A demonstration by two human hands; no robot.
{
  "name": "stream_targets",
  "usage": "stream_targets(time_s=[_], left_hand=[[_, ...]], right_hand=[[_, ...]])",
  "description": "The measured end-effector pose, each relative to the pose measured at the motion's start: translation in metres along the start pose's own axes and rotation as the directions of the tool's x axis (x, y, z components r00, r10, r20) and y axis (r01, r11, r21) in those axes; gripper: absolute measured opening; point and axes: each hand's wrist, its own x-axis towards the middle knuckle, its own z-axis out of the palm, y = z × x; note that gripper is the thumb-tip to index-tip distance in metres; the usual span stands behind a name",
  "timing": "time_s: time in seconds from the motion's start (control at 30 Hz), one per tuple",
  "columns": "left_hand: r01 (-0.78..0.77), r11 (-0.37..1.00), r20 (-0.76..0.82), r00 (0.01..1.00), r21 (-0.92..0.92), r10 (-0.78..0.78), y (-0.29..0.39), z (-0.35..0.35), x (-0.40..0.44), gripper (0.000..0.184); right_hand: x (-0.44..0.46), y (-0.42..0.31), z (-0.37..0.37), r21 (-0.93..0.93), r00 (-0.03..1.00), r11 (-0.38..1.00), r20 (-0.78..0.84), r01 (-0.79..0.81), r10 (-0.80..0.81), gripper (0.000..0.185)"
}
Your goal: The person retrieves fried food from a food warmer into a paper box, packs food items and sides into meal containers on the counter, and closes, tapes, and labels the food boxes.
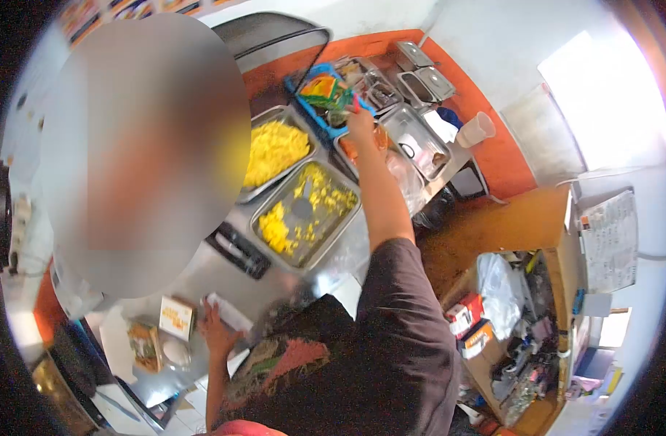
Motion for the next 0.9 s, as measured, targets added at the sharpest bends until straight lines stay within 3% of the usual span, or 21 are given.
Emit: stream_targets(time_s=[0.07, 0.13, 0.17, 0.23, 0.27, 0.33, 0.47, 0.67, 0.73, 0.9], left_hand=[[-0.070, 0.997, -0.031, 0.997, 0.006, 0.071, 0.002, 0.006, 0.008, 0.123], [0.062, 0.995, 0.050, 0.997, 0.076, -0.066, 0.021, -0.005, 0.008, 0.125], [0.063, 0.992, 0.056, 0.996, 0.107, -0.069, 0.021, -0.006, 0.006, 0.125], [0.046, 0.999, 0.046, 0.998, 0.025, -0.047, 0.017, 0.002, 0.009, 0.128], [0.049, 0.998, 0.040, 0.998, 0.036, -0.051, 0.016, 0.005, 0.010, 0.128], [-0.024, 0.991, 0.001, 1.000, 0.130, 0.024, 0.014, 0.008, 0.008, 0.131], [-0.025, 0.994, -0.005, 1.000, 0.109, 0.026, 0.012, 0.010, 0.007, 0.135], [-0.023, 0.995, 0.015, 1.000, 0.093, 0.022, 0.011, 0.012, 0.007, 0.142], [0.103, 0.990, 0.078, 0.991, 0.101, -0.111, 0.013, 0.014, 0.009, 0.152], [0.084, 0.994, 0.033, 0.996, 0.076, -0.087, 0.021, 0.007, 0.006, 0.161]], right_hand=[[0.068, 0.034, 0.045, -0.062, 0.991, 0.989, -0.015, 0.135, -0.136, 0.021], [0.089, 0.034, 0.065, -0.058, 0.999, 0.997, 0.010, 0.052, -0.051, 0.023], [0.085, 0.024, 0.067, -0.040, 1.000, 0.999, 0.013, 0.025, -0.025, 0.023], [0.075, -0.006, 0.062, -0.177, 0.976, 0.963, -0.110, -0.205, 0.188, 0.025], [0.082, -0.007, 0.068, -0.165, 0.976, 0.964, -0.106, -0.208, 0.193, 0.025], [0.091, -0.003, 0.080, -0.098, 0.924, 0.926, -0.162, -0.365, 0.347, 0.023], [0.106, -0.010, 0.077, -0.043, 0.872, 0.877, -0.140, -0.479, 0.469, 0.020], [0.101, -0.011, 0.074, -0.057, 0.921, 0.926, -0.147, -0.373, 0.362, 0.015], [0.095, -0.013, 0.067, -0.045, 0.917, 0.921, -0.125, -0.386, 0.378, 0.017], [0.071, 0.002, 0.031, 0.123, 0.930, 0.948, -0.195, -0.293, 0.313, 0.022]])
